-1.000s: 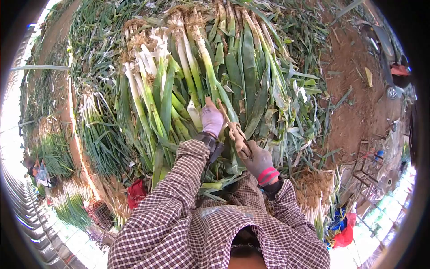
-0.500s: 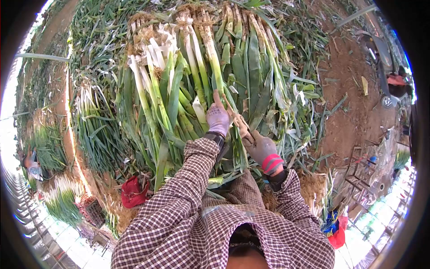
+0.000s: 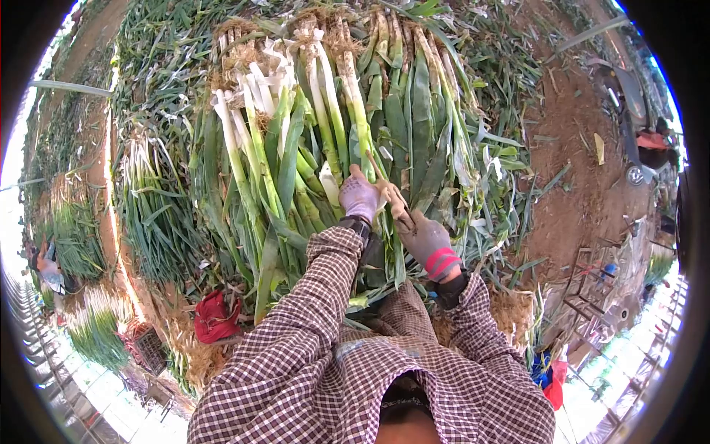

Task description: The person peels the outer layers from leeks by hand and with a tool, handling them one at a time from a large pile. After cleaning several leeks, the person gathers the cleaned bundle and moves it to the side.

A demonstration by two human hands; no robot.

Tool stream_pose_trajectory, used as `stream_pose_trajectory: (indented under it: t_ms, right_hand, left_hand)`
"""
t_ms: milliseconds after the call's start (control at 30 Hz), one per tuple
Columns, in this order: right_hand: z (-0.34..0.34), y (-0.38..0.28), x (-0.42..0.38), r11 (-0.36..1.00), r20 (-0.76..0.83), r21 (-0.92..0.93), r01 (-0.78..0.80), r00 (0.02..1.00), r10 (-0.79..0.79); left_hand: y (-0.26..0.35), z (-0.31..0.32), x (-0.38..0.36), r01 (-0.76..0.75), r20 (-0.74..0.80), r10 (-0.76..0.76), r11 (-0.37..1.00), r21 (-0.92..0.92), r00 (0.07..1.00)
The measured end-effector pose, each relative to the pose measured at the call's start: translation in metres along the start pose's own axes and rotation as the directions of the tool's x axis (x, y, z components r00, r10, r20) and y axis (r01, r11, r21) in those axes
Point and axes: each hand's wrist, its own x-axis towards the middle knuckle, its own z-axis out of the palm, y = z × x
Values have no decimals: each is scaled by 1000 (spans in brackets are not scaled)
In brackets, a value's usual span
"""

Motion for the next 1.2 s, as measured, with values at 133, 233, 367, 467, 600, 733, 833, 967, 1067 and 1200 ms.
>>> stream_pose_trajectory:
  t_ms: [133, 233, 367, 467, 600, 733, 833, 967, 1067, 1200]
  right_hand:
    - [4, -2, 41, 1000, 9, -3, -19, 1000, 19]
    - [8, -11, 71, 1000, -34, 18, -2, 999, 2]
    - [15, -17, 122, 1000, -50, -2, 20, 999, -20]
    - [20, -20, 165, 998, -117, 50, 44, 992, -38]
    - [11, -33, 223, 1000, -54, 9, -27, 998, 27]
    - [7, -39, 263, 999, -60, 30, -23, 998, 25]
    - [7, -26, 241, 994, -58, 91, 67, 996, -62]
    - [-3, -4, 141, 985, -38, 129, 118, 993, -114]
    - [-13, -2, 67, 949, 21, 297, 105, 993, -117]
    - [-16, -11, 27, 930, 29, 353, 101, 992, -119]
  left_hand:
    - [0, 0, -1, 6, -64, -8, 999, -33, 998]
    - [-2, -5, -1, -7, -83, -2, 995, -104, 997]
    - [-9, -1, 5, -17, -46, 9, 985, -174, 999]
    - [-7, -10, -4, -28, 7, 31, 970, -241, 1000]
    - [-10, -9, -10, -83, -122, 50, 954, -288, 991]
    - [-8, -20, -14, -29, -18, 24, 939, -342, 1000]
    - [-26, -15, -5, 39, 73, -5, 876, -481, 997]
    - [-42, -16, 13, 74, 84, -27, 770, -634, 996]
    - [-24, -59, -11, 151, 184, -7, 606, -781, 983]
    - [-42, -89, -42, 9, 56, 60, 602, -798, 997]
